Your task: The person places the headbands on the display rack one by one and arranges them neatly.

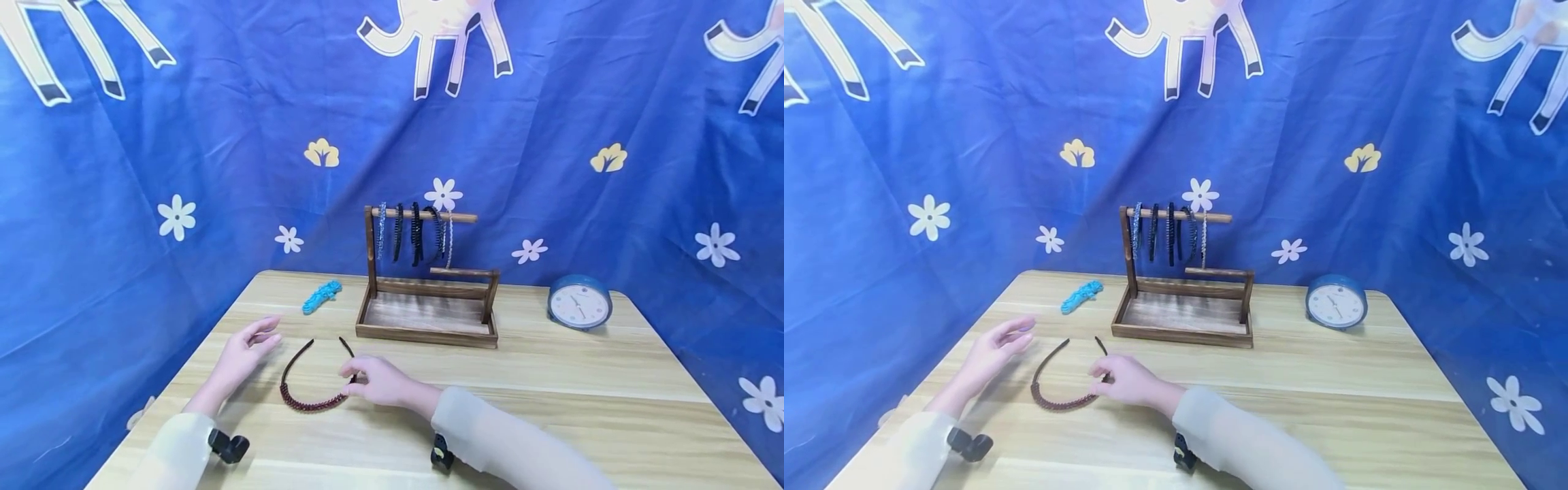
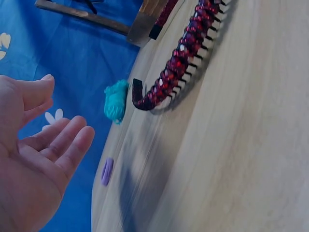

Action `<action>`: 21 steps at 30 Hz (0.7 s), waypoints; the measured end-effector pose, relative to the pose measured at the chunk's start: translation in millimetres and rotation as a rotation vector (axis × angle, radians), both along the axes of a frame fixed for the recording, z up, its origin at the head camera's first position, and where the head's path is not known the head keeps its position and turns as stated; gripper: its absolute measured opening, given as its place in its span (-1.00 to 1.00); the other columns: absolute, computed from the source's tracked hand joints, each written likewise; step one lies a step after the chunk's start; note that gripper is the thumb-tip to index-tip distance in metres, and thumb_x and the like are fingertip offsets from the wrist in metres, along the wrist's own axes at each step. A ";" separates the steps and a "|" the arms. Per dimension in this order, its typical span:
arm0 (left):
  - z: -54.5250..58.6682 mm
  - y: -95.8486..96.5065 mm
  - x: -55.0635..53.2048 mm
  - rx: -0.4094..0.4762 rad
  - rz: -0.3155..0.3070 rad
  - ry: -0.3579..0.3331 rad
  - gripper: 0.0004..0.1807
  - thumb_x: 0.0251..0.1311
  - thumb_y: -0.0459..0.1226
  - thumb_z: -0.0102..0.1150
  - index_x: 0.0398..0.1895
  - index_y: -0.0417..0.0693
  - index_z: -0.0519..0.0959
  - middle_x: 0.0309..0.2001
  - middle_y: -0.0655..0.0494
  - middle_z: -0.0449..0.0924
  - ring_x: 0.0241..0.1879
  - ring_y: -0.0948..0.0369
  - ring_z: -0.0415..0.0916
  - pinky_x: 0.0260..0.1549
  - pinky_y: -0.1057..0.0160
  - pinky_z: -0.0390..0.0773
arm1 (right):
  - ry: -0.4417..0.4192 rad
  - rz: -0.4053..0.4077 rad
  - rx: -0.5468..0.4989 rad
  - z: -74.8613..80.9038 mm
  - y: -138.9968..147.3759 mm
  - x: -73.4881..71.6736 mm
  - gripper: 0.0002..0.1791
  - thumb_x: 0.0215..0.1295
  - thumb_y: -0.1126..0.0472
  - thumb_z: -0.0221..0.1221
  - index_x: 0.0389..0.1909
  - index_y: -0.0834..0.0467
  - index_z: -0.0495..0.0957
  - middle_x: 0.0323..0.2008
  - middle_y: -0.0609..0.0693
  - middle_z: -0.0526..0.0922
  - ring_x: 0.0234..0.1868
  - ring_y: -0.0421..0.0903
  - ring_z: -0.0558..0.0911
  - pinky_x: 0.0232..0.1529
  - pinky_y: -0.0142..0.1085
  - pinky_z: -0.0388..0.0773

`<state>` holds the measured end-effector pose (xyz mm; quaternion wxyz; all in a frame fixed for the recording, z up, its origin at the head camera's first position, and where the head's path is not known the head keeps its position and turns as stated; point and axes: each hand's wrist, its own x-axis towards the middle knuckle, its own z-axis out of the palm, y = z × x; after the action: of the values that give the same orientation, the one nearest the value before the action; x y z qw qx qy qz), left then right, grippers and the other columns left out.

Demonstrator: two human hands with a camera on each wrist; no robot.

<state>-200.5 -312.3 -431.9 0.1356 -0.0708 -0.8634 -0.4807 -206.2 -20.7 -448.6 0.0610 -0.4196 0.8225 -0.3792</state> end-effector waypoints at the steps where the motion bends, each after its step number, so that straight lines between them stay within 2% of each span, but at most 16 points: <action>1: -0.6 -0.9 0.4 0.008 -0.003 0.003 -0.49 0.25 -0.24 0.13 0.21 -0.31 0.35 0.20 -0.24 0.35 -0.06 0.34 0.46 -0.17 0.63 0.43 | 0.042 0.004 0.036 -0.7 -2.0 0.7 -0.65 0.22 0.13 0.22 0.00 0.17 0.53 -0.07 -0.08 0.59 -0.02 -0.24 0.52 0.07 -0.48 0.42; 6: -4.4 -4.2 -0.9 0.035 -0.013 0.002 -0.50 0.25 -0.25 0.13 0.20 -0.33 0.36 0.22 -0.27 0.31 -0.16 0.59 0.40 -0.20 0.62 0.47 | 0.227 0.042 0.193 -3.1 -10.7 4.3 -0.64 0.19 0.07 0.23 0.00 0.09 0.55 -0.07 -0.16 0.58 0.01 -0.28 0.48 0.13 -0.49 0.36; 11: -9.0 -4.0 -4.1 0.045 -0.022 -0.005 -0.51 0.25 -0.26 0.13 0.20 -0.31 0.36 0.27 -0.26 0.25 -0.17 0.62 0.39 -0.20 0.60 0.49 | 0.359 0.054 0.311 -6.4 -12.3 6.9 -0.70 0.11 0.09 0.29 -0.10 -0.03 0.62 -0.16 -0.25 0.56 -0.04 -0.31 0.45 0.09 -0.53 0.36; 16: -11.4 -3.0 -5.6 0.051 -0.021 -0.009 -0.53 0.24 -0.27 0.13 0.19 -0.29 0.38 0.27 -0.23 0.26 -0.16 0.60 0.39 -0.20 0.59 0.50 | 0.400 0.049 0.387 -5.4 -8.2 7.9 -0.75 0.03 0.12 0.33 -0.20 -0.12 0.65 -0.31 -0.32 0.50 -0.16 -0.35 0.42 0.02 -0.51 0.37; 21: -11.6 0.1 -7.0 0.074 -0.036 -0.024 -0.52 0.25 -0.28 0.13 0.20 -0.32 0.36 0.25 -0.21 0.26 -0.16 0.57 0.40 -0.20 0.54 0.54 | 0.396 0.051 0.421 -2.7 -1.7 9.2 -0.78 0.04 0.11 0.32 -0.24 -0.13 0.64 -0.29 -0.33 0.52 -0.15 -0.34 0.43 0.06 -0.45 0.37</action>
<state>-207.5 -312.2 -443.6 0.1189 -0.0756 -0.8453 -0.5154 -197.0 -22.5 -451.3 -0.0057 -0.4840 0.8683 -0.1090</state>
